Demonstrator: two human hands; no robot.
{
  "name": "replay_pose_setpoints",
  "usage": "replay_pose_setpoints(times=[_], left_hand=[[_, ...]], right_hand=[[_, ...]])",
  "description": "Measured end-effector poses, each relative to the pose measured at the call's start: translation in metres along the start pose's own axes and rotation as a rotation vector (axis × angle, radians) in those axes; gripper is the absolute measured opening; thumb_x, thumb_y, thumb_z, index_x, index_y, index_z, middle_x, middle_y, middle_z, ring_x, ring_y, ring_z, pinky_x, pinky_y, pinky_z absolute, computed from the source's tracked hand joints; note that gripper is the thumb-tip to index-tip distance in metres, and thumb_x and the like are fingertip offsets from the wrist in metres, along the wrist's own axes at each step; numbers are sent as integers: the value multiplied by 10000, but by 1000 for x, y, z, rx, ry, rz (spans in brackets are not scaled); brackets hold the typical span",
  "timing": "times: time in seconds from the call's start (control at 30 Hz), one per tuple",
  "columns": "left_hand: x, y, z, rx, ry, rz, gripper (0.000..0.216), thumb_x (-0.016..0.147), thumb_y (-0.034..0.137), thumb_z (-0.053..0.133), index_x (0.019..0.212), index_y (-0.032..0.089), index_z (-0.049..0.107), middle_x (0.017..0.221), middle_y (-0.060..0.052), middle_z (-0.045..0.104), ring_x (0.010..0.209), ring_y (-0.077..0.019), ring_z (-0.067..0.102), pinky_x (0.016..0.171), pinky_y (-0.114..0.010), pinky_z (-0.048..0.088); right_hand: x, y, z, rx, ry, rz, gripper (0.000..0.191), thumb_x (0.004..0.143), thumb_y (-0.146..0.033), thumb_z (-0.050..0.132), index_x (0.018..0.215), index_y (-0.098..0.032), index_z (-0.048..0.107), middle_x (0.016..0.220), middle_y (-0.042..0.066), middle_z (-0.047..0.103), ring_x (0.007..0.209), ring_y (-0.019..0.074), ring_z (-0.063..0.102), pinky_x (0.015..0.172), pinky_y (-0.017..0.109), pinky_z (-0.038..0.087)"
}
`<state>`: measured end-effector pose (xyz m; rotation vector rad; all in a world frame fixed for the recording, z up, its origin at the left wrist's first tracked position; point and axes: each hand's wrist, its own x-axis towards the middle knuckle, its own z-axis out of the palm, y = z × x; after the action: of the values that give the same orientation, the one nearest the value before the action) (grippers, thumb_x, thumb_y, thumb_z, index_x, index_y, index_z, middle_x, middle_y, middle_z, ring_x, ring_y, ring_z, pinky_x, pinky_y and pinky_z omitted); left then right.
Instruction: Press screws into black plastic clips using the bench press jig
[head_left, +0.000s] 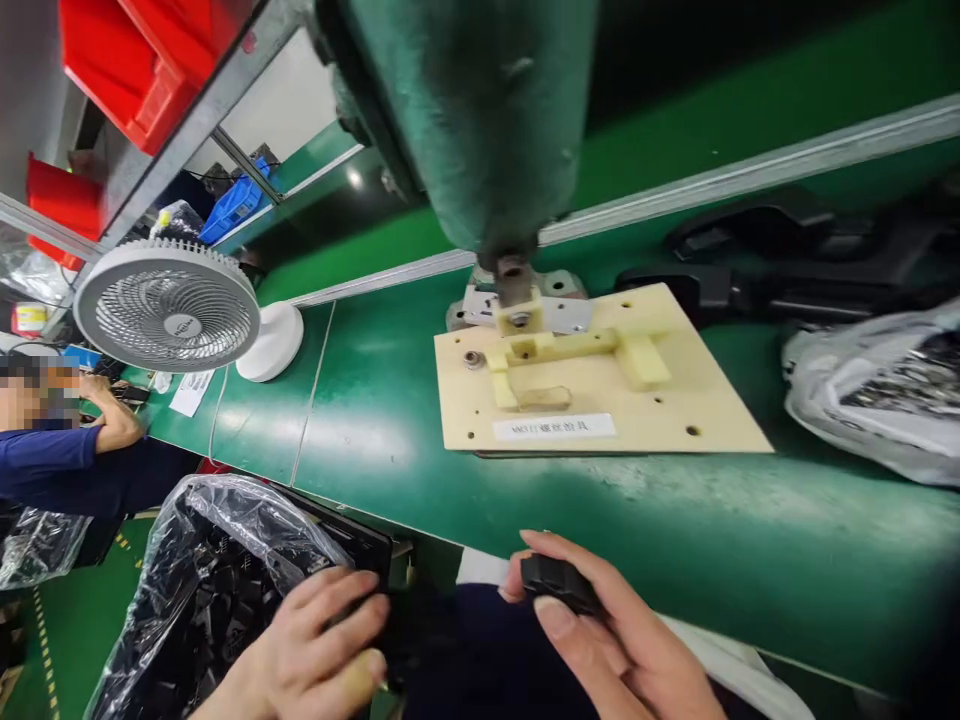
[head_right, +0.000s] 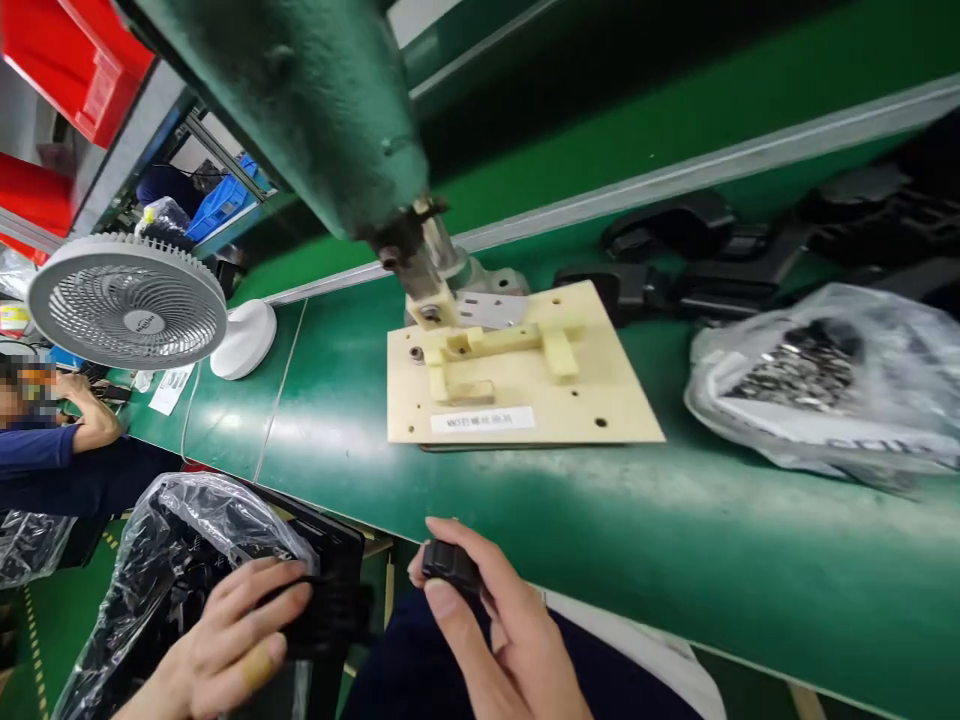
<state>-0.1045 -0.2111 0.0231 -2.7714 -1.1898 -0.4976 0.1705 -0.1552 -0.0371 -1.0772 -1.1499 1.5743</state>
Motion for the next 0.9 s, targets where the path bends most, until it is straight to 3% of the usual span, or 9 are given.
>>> replay_pose_setpoints(times=[0.1, 0.2, 0.33, 0.4, 0.47, 0.57, 0.63, 0.7, 0.9], left_hand=[[65, 18, 24, -241, 66, 345, 85, 888, 178, 513, 918, 175, 593, 878, -77, 740, 882, -226, 715, 731, -342, 608], [85, 28, 47, -490, 31, 336, 79, 889, 135, 532, 904, 152, 607, 875, -89, 743, 921, -239, 717, 709, -318, 614], [75, 47, 67, -782, 11, 17, 318, 879, 52, 564, 1167, 182, 603, 1010, -90, 737, 1048, -195, 691, 831, -275, 604], [68, 63, 73, -836, 74, -178, 538, 906, 61, 536, 1408, 216, 420, 1117, -115, 706, 1066, -177, 680, 867, -288, 593], [66, 83, 79, -974, 143, -512, 558, 945, 148, 525, 1464, 239, 342, 1169, -118, 680, 1044, -164, 681, 868, -280, 582], [76, 108, 86, -1367, 298, -1118, 390, 914, 421, 600, 1272, 266, 587, 1108, -64, 691, 969, -149, 681, 819, -238, 565], [88, 116, 87, -1517, 440, -1334, 415, 814, 528, 692, 1133, 263, 674, 1049, -45, 701, 956, -154, 668, 827, -240, 554], [98, 116, 84, -1512, 546, -1436, 412, 753, 492, 768, 1077, 248, 697, 1022, -37, 707, 953, -147, 665, 856, -230, 544], [96, 95, 73, -1440, 570, -1521, 407, 703, 340, 845, 1074, 244, 707, 752, 42, 681, 674, -57, 630, 693, -130, 525]], right_hand=[[-19, -1, 5, 106, -7, -35, 279, 941, -398, 557, 1193, -284, 591, 930, 31, 686, 848, 142, 686, 860, 232, 565], [-37, 8, 5, 184, 84, -62, 237, 960, -318, 539, 1192, -280, 569, 909, 15, 669, 804, 115, 658, 821, 234, 563], [-47, 18, 4, 292, 269, -150, 246, 975, -253, 503, 1219, -276, 530, 860, -5, 621, 693, 87, 601, 689, 228, 545], [-45, 18, 5, 290, 368, -245, 273, 980, -234, 481, 1250, -266, 509, 828, -6, 594, 677, 96, 587, 666, 251, 540], [-39, 18, 6, 210, 481, -378, 312, 972, -206, 477, 1280, -254, 497, 842, 11, 599, 712, 119, 600, 686, 289, 546], [-28, 19, 10, 24, 549, -593, 379, 932, -155, 510, 1303, -230, 488, 914, 53, 629, 791, 152, 631, 711, 313, 554], [-22, 21, 16, -56, 508, -701, 379, 913, -145, 522, 1287, -199, 494, 914, 77, 637, 814, 170, 640, 718, 325, 555], [-19, 23, 21, -109, 411, -761, 382, 908, -151, 515, 1288, -175, 484, 901, 94, 646, 808, 185, 639, 715, 349, 553], [-29, 18, 22, -122, -27, -813, 431, 965, -202, 427, 1387, -133, 371, 917, 136, 676, 771, 188, 658, 666, 346, 555]])
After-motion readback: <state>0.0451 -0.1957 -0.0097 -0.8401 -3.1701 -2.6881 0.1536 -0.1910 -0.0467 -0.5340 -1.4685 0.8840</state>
